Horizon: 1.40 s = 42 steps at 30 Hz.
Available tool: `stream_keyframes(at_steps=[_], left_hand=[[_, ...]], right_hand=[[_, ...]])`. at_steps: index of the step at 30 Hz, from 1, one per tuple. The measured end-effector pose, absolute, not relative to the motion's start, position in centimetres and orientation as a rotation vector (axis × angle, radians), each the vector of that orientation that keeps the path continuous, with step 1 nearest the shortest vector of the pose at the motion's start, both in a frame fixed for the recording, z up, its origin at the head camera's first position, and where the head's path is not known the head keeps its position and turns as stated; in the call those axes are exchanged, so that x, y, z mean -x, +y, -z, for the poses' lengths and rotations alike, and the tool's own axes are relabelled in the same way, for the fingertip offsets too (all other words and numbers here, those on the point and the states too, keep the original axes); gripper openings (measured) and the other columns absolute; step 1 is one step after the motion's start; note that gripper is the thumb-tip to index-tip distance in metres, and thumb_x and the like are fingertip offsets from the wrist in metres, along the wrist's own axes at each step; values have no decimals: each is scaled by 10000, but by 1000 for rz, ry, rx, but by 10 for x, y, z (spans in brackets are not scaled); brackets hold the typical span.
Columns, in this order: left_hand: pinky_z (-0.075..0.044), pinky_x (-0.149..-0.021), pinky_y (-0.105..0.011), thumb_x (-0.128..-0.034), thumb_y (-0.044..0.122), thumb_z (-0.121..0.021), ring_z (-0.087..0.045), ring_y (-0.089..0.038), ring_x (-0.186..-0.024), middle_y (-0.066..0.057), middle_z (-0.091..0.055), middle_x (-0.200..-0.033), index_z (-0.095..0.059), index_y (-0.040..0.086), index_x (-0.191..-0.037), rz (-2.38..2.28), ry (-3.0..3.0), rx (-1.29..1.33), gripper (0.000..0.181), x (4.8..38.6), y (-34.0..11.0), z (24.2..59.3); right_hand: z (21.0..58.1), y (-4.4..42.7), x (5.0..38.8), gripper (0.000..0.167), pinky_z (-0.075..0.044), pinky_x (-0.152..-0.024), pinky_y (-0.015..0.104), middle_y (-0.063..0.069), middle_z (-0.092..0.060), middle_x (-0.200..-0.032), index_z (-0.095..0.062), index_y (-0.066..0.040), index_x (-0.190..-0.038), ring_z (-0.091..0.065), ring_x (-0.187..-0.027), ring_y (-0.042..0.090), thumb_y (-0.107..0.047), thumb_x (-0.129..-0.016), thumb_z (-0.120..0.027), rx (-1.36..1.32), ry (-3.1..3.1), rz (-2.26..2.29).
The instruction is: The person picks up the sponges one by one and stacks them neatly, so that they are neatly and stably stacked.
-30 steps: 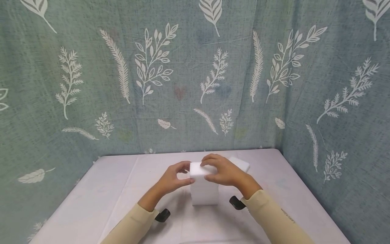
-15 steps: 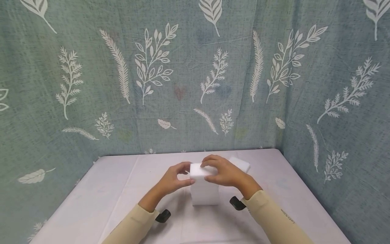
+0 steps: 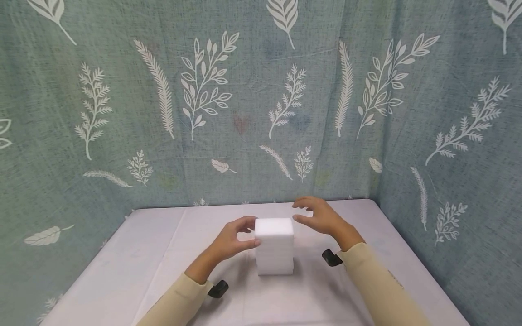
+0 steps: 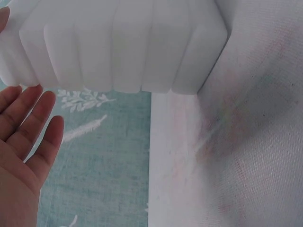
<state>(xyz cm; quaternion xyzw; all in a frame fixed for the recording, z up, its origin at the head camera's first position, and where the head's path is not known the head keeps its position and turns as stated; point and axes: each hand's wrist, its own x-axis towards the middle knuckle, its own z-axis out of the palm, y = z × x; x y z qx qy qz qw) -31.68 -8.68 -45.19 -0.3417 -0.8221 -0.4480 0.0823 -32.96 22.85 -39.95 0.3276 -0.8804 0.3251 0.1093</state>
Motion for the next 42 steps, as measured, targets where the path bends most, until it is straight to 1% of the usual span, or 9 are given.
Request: stream_keyframes(at_steps=[4,8,11,15,20,27,31,38,42], left_hand=[[-494,-903,-360,-786,430,-801,-598,-143,-1054,102,-632,-1116,-578,164,-1284,1343,-2468,1007,607,315,-88,451],[-496,-904,-375,-786,422,-805,-602,-169,-1058,95,-634,-1114,-578,164,-1285,1361,-2454,1018,606,315,-88,450],[-497,-898,-356,-791,428,-799,-600,-149,-1049,89,-634,-1107,-574,166,-1291,1356,-2442,1031,608,315,-85,448],[-499,-896,-348,-790,438,-796,-585,-98,-1035,88,-635,-1099,-571,168,-1295,1344,-2445,1031,615,315,-82,446],[-502,-893,-365,-784,424,-805,-585,-95,-1029,84,-641,-1095,-572,168,-1290,1351,-2448,1027,613,316,-82,446],[-503,-885,-343,-790,421,-799,-588,-92,-1026,90,-646,-1094,-575,171,-1286,1347,-2441,1035,599,318,-82,447],[-503,-888,-349,-790,408,-803,-591,-95,-1027,96,-647,-1092,-576,181,-1287,1356,-2442,1032,592,318,-82,448],[-502,-894,-357,-800,413,-793,-606,-190,-1050,72,-641,-1107,-569,167,-1298,1371,-2441,1040,599,318,-82,449],[-500,-894,-337,-805,408,-789,-609,-196,-1052,62,-637,-1122,-563,162,-1302,1358,-2445,1043,599,318,-82,449]], right_hand=[[412,245,346,359,-472,-929,502,85,-573,-1282,-646,-112,-1220,-555,-1142,309,-316,-926,-680,-826,-2664,-937],[427,261,359,356,-460,-938,514,99,-592,-1243,-647,-104,-1204,-551,-1135,336,-298,-910,-702,-669,-2758,-979],[438,272,365,398,-462,-938,507,121,-604,-1235,-646,-80,-1222,-546,-1134,345,-306,-900,-707,-543,-2812,-1000],[454,283,370,435,-465,-917,521,148,-591,-1259,-630,-40,-1255,-529,-1143,360,-284,-902,-700,-381,-2869,-1006],[470,291,374,432,-441,-915,561,197,-545,-1309,-619,-23,-1261,-490,-1178,403,-255,-906,-695,-243,-2898,-1035],[479,295,375,446,-386,-963,608,260,-481,-1360,-601,-12,-1271,-441,-1223,459,-243,-901,-694,-154,-2906,-1057],[484,298,377,469,-370,-991,597,273,-476,-1362,-594,10,-1273,-432,-1237,464,-221,-883,-716,-136,-2912,-1029],[492,299,379,523,-368,-995,596,306,-476,-1338,-585,40,-1265,-424,-1243,475,-211,-843,-765,-94,-2938,-975],[493,298,381,528,-384,-989,579,303,-485,-1326,-589,42,-1259,-448,-1223,459,-174,-818,-783,-110,-2947,-950]])
